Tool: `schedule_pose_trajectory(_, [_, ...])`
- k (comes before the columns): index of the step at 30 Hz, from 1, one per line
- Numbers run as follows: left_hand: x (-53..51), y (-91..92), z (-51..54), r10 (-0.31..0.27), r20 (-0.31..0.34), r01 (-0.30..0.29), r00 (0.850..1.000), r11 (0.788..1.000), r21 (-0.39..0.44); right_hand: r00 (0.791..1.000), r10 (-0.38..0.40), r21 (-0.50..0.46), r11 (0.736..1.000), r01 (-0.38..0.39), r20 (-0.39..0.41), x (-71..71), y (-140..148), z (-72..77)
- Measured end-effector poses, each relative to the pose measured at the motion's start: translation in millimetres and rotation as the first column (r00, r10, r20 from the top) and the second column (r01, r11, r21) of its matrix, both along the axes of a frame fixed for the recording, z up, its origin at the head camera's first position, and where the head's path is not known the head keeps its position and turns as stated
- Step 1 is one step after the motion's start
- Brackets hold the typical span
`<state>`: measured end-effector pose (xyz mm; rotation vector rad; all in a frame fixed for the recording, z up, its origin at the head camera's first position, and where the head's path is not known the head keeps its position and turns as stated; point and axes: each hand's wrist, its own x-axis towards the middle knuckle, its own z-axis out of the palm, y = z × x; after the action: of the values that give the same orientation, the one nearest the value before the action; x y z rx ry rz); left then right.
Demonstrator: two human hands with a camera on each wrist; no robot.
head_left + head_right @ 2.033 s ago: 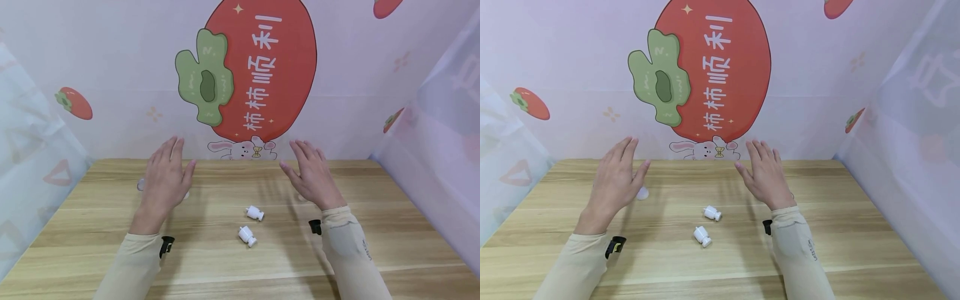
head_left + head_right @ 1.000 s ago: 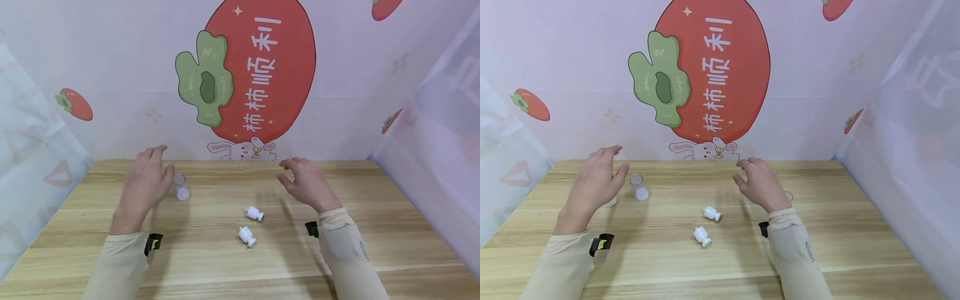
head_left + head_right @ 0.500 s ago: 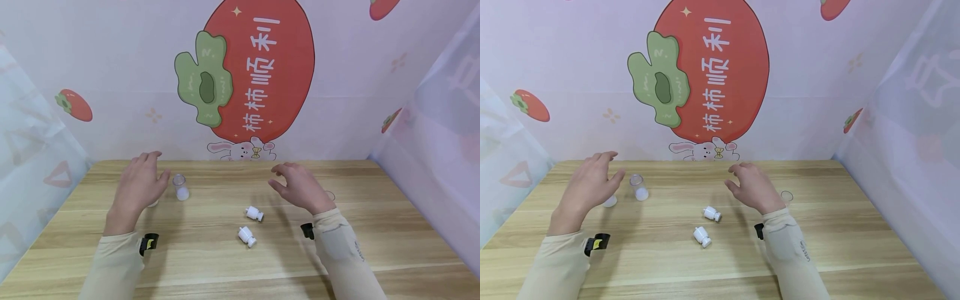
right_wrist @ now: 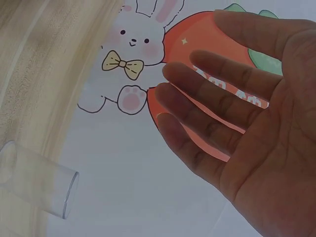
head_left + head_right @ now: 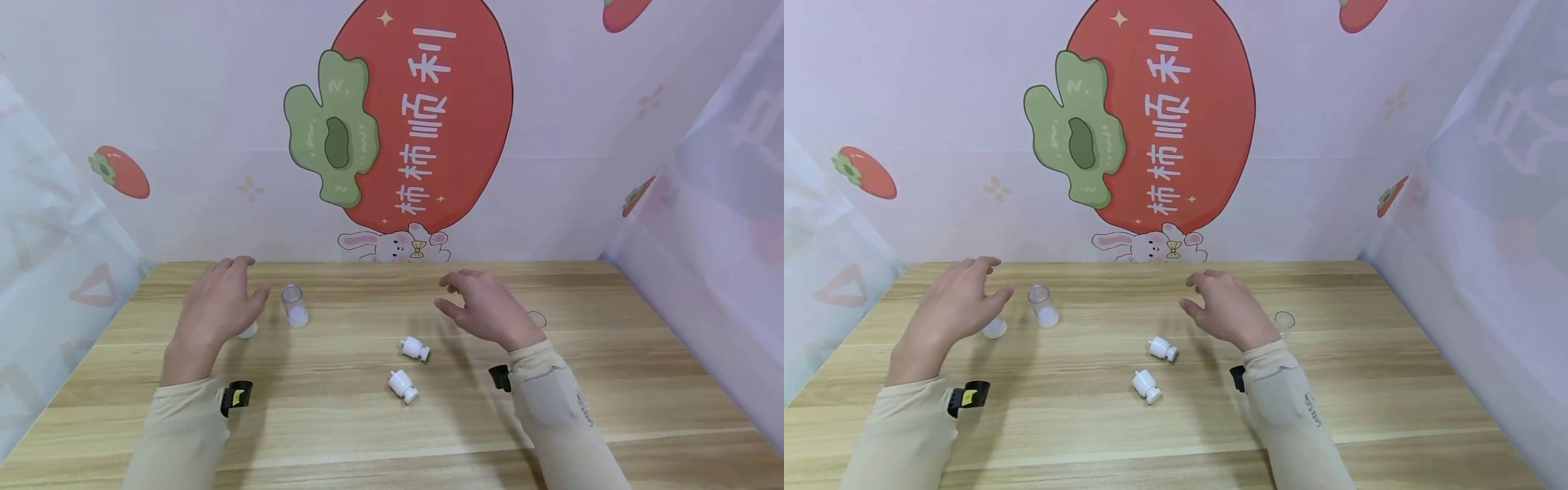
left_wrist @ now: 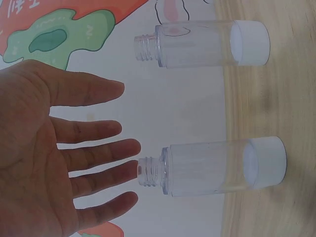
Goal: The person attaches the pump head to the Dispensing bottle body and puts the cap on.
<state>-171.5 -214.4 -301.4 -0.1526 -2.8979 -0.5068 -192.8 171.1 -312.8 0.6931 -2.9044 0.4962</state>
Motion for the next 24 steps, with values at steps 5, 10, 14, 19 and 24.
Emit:
schedule_pose_trajectory(5, [-0.4,-4.8,-1.6,0.011,0.06,-0.011,0.998,1.0,-0.002,1.0,0.007,0.002,1.0,-0.007,0.02,0.4,-1.8,-1.7])
schedule_pose_trajectory(10, [-1.6,-9.8,-3.1,0.023,0.115,-0.024,0.993,1.0,0.004,0.999,0.016,0.016,1.0,-0.017,0.033,0.4,-3.2,-2.5])
schedule_pose_trajectory(14, [-2.6,-12.9,-4.0,0.032,0.159,-0.034,0.987,0.999,0.008,0.999,0.019,0.02,1.0,-0.02,0.045,-0.2,-3.9,-3.1])
schedule_pose_trajectory(19, [-3.7,-15.7,-6.5,0.05,0.209,-0.055,0.977,0.998,0.017,0.998,0.026,0.021,0.999,-0.027,0.05,-0.7,-4.0,-3.6])
schedule_pose_trajectory(24, [-4.6,-17.6,-8.2,0.059,0.23,-0.068,0.971,0.997,0.031,0.998,0.027,0.026,0.999,-0.028,0.056,-1.2,-4.4,-3.8])
